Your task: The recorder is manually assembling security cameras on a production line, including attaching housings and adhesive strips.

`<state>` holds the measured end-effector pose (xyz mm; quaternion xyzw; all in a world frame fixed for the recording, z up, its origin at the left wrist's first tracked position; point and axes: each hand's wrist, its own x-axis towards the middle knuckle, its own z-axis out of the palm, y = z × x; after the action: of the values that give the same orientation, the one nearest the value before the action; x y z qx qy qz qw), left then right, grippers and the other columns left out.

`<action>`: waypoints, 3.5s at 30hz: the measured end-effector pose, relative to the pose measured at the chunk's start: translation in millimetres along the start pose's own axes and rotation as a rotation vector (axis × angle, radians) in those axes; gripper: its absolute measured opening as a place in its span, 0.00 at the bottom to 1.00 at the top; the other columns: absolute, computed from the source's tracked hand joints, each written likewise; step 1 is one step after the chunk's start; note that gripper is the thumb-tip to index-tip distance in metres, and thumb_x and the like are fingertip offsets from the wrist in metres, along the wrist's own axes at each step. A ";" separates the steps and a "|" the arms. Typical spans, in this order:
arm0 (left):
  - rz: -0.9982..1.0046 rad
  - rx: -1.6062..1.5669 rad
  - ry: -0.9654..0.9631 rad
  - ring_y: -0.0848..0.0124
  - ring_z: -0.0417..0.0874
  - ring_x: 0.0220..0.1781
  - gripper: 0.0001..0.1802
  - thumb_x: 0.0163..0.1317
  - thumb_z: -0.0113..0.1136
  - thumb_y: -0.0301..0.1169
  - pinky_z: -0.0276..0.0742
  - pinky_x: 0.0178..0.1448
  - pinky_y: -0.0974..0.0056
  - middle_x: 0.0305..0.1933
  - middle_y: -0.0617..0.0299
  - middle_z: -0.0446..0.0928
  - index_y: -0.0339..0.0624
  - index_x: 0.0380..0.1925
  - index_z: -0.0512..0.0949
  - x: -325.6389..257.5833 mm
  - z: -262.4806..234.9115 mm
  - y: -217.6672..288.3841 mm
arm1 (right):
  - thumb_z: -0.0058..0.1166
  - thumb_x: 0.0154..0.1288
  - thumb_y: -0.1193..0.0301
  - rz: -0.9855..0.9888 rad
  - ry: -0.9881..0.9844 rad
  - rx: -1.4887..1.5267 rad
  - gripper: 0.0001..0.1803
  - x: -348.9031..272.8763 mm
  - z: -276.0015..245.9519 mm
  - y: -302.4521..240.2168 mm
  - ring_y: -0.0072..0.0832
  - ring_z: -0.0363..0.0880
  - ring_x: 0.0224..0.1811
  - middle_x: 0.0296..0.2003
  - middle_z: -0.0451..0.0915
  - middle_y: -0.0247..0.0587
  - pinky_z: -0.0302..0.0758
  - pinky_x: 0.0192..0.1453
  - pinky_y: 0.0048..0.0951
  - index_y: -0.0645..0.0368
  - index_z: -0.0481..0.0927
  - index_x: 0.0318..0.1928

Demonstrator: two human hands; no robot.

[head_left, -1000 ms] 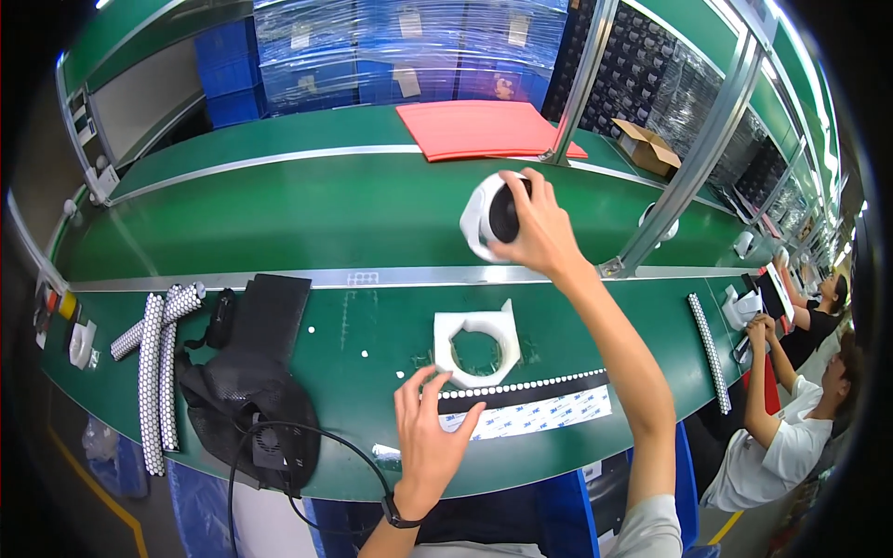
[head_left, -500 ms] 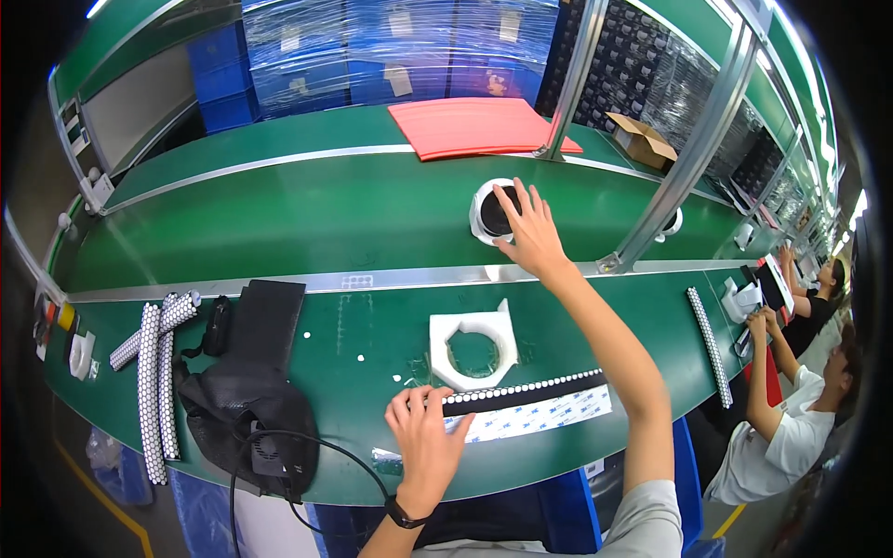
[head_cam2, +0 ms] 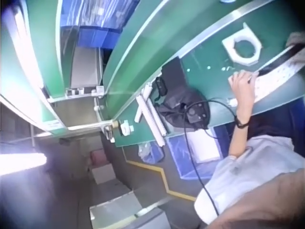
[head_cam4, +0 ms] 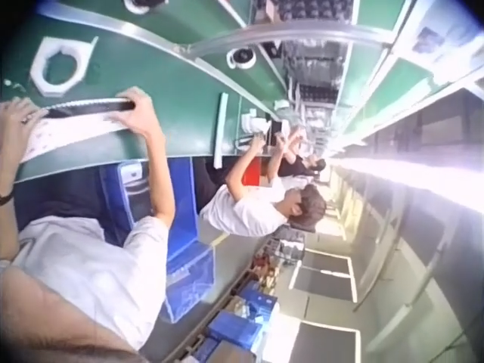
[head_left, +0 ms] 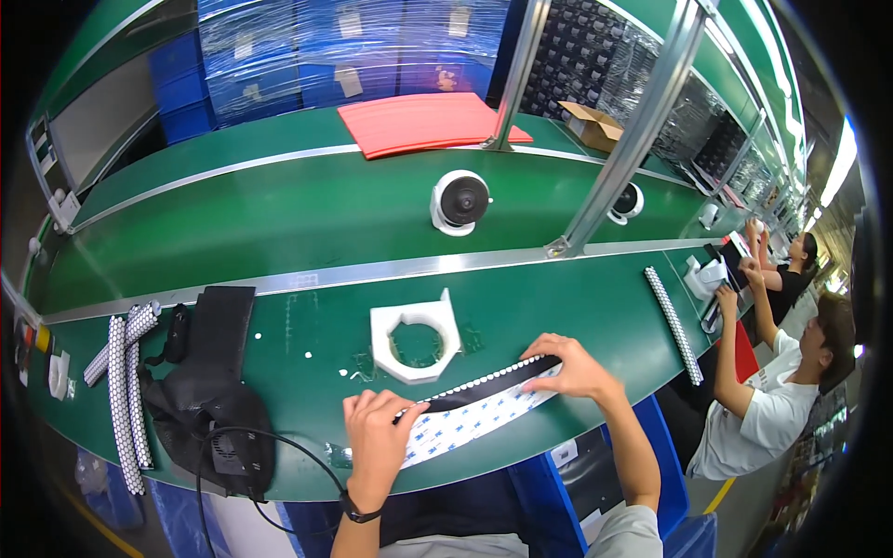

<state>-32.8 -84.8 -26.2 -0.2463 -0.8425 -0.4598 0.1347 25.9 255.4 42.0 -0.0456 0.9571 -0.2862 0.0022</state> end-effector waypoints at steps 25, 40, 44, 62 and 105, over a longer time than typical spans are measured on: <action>-0.194 -0.527 -0.008 0.73 0.90 0.35 0.08 0.63 0.75 0.21 0.82 0.41 0.67 0.36 0.56 0.91 0.31 0.42 0.89 9.6 -5.5 23.7 | 0.73 0.63 0.69 -0.194 0.506 -0.189 0.22 5.9 28.9 -46.3 0.45 0.83 0.61 0.52 0.87 0.45 0.65 0.81 0.55 0.59 0.85 0.57; 0.021 -0.495 -0.035 0.73 0.88 0.29 0.04 0.58 0.79 0.24 0.77 0.33 0.69 0.30 0.58 0.90 0.37 0.32 0.91 13.6 -21.9 45.6 | 0.77 0.50 0.79 -0.369 0.208 0.176 0.11 21.0 45.7 -118.2 0.41 0.81 0.36 0.27 0.80 0.40 0.75 0.55 0.40 0.62 0.84 0.31; 0.077 -0.482 -0.057 0.71 0.84 0.23 0.06 0.59 0.81 0.26 0.74 0.28 0.67 0.28 0.60 0.89 0.38 0.33 0.90 8.9 -29.0 40.8 | 0.78 0.52 0.77 -0.413 0.147 0.151 0.12 17.3 37.4 -124.8 0.40 0.82 0.35 0.28 0.82 0.40 0.76 0.57 0.41 0.62 0.85 0.34; 0.079 -0.557 -0.099 0.66 0.90 0.27 0.06 0.58 0.75 0.18 0.79 0.33 0.68 0.30 0.52 0.90 0.32 0.37 0.91 9.2 -50.9 57.5 | 0.78 0.55 0.79 -0.444 0.220 0.363 0.10 7.5 39.2 -143.5 0.33 0.79 0.34 0.29 0.83 0.36 0.72 0.50 0.36 0.60 0.87 0.34; 0.120 -0.517 -0.067 0.77 0.86 0.39 0.09 0.60 0.76 0.19 0.81 0.46 0.69 0.37 0.61 0.87 0.33 0.38 0.84 168.7 -138.5 71.7 | 0.76 0.60 0.75 -0.289 0.131 0.420 0.08 140.0 -43.3 -195.5 0.24 0.85 0.31 0.29 0.89 0.43 0.79 0.37 0.31 0.65 0.89 0.36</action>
<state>-136.2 -119.5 175.9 -0.3372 -0.6849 -0.6425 0.0664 -98.0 104.1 188.4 -0.1617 0.8583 -0.4784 -0.0912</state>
